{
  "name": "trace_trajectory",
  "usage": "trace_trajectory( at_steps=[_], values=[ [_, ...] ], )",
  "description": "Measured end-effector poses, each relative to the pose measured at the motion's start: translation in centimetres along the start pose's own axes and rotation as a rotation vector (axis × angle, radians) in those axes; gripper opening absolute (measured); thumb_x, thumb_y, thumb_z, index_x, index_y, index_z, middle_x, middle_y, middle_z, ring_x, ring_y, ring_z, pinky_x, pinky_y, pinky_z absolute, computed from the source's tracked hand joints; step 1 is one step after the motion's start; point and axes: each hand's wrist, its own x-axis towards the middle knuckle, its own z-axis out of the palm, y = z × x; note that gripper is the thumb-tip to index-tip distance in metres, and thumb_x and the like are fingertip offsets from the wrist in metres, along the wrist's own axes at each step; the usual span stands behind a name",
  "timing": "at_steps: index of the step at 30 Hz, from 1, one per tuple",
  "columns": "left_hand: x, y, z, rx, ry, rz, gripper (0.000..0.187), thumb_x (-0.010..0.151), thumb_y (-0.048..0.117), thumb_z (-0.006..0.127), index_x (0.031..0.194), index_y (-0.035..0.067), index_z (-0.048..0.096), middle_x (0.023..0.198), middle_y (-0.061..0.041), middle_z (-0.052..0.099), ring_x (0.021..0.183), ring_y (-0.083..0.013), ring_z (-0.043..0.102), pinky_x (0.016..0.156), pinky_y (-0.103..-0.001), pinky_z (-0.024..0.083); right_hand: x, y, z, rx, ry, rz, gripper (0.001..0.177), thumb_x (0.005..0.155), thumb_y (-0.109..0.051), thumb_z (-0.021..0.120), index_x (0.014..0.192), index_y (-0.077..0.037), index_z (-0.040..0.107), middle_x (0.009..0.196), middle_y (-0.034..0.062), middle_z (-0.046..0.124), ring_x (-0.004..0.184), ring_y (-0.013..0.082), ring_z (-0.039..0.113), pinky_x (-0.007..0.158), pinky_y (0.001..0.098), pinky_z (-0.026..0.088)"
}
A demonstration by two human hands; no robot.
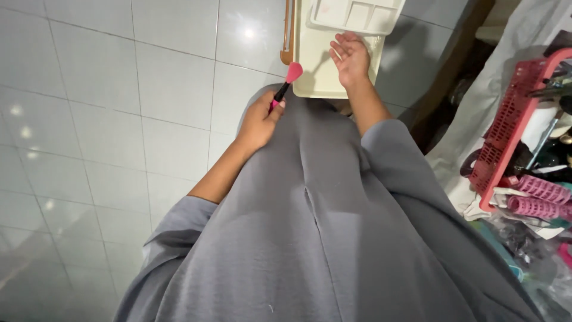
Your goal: Organizing jewelry, hair rollers, brushes, and other personal accessories into containers.
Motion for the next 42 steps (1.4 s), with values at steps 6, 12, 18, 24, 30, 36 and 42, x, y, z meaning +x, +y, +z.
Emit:
trace_trajectory(
  at_steps=[6, 12, 18, 24, 30, 36, 42],
  values=[
    [-0.7, 0.4, -0.6, -0.011, 0.042, 0.026, 0.013, 0.102, 0.017, 0.058, 0.108, 0.006, 0.06, 0.079, -0.005, 0.062, 0.071, -0.0184, 0.059, 0.069, -0.034, 0.049, 0.1, 0.8, 1.0, -0.088, 0.148, -0.008, 0.052, 0.083, -0.007, 0.058, 0.134, -0.017, 0.056, 0.126, 0.0131, 0.065, 0.102, 0.0274, 0.064, 0.094, 0.0411, 0.052],
    [-1.4, 0.0, -0.7, -0.01, 0.055, -0.066, 0.012, 0.103, 0.017, 0.058, 0.106, 0.006, 0.06, 0.081, -0.005, 0.064, 0.072, -0.018, 0.06, 0.07, -0.033, 0.049, 4.1, 2.2, -0.9, 0.162, 0.161, 0.07, 0.029, 0.084, -0.008, 0.056, 0.112, -0.016, 0.058, 0.106, 0.0121, 0.067, 0.085, 0.0292, 0.062, 0.08, 0.0421, 0.053],
    [-1.9, -1.0, -0.2, 0.056, 0.057, -0.063, 0.013, 0.102, 0.019, 0.058, 0.101, 0.006, 0.059, 0.082, -0.006, 0.067, 0.073, -0.0204, 0.063, 0.07, -0.036, 0.05, 6.6, 1.6, -1.9, 0.265, 0.142, 0.133, 0.015, 0.082, -0.018, 0.059, 0.093, -0.008, 0.06, 0.092, 0.01, 0.065, 0.077, 0.0252, 0.056, 0.072, 0.0399, 0.05],
    [-1.9, -0.6, 0.0, 0.067, 0.046, -0.105, 0.014, 0.102, 0.02, 0.059, 0.101, 0.006, 0.059, 0.08, -0.008, 0.065, 0.071, -0.0233, 0.061, 0.068, -0.037, 0.048, 1.7, 1.5, 0.3, 0.233, 0.182, 0.144, 0.023, 0.078, -0.03, 0.064, 0.088, -0.011, 0.055, 0.078, 0.0077, 0.061, 0.074, 0.0248, 0.057, 0.069, 0.0395, 0.048],
    [-1.1, -0.1, 0.1, 0.069, 0.046, -0.024, 0.013, 0.102, 0.019, 0.059, 0.102, 0.005, 0.059, 0.08, -0.009, 0.064, 0.072, -0.0228, 0.061, 0.069, -0.037, 0.049, 4.0, 6.3, -5.7, 0.178, 0.241, 0.191, 0.027, 0.087, -0.032, 0.071, 0.088, -0.009, 0.058, 0.078, 0.0071, 0.06, 0.074, 0.023, 0.06, 0.071, 0.0377, 0.052],
    [0.5, -0.9, 1.0, 0.158, 0.017, -0.018, 0.016, 0.101, 0.02, 0.061, 0.101, 0.004, 0.058, 0.081, -0.012, 0.06, 0.071, -0.028, 0.059, 0.068, -0.041, 0.047, 0.8, 7.4, -6.5, 0.04, 0.239, 0.192, 0.02, 0.086, -0.027, 0.068, 0.086, -0.009, 0.061, 0.077, 0.0067, 0.063, 0.072, 0.0215, 0.061, 0.069, 0.0344, 0.053],
    [2.8, -1.8, 1.9, 0.191, -0.058, -0.032, 0.02, 0.102, 0.023, 0.059, 0.096, 0.004, 0.056, 0.078, -0.015, 0.06, 0.073, -0.0324, 0.06, 0.069, -0.044, 0.047, -1.3, 7.9, -7.3, -0.142, 0.315, 0.253, 0.023, 0.089, -0.03, 0.065, 0.09, -0.008, 0.063, 0.076, 0.0069, 0.065, 0.069, 0.022, 0.063, 0.068, 0.0379, 0.056]
  ],
)
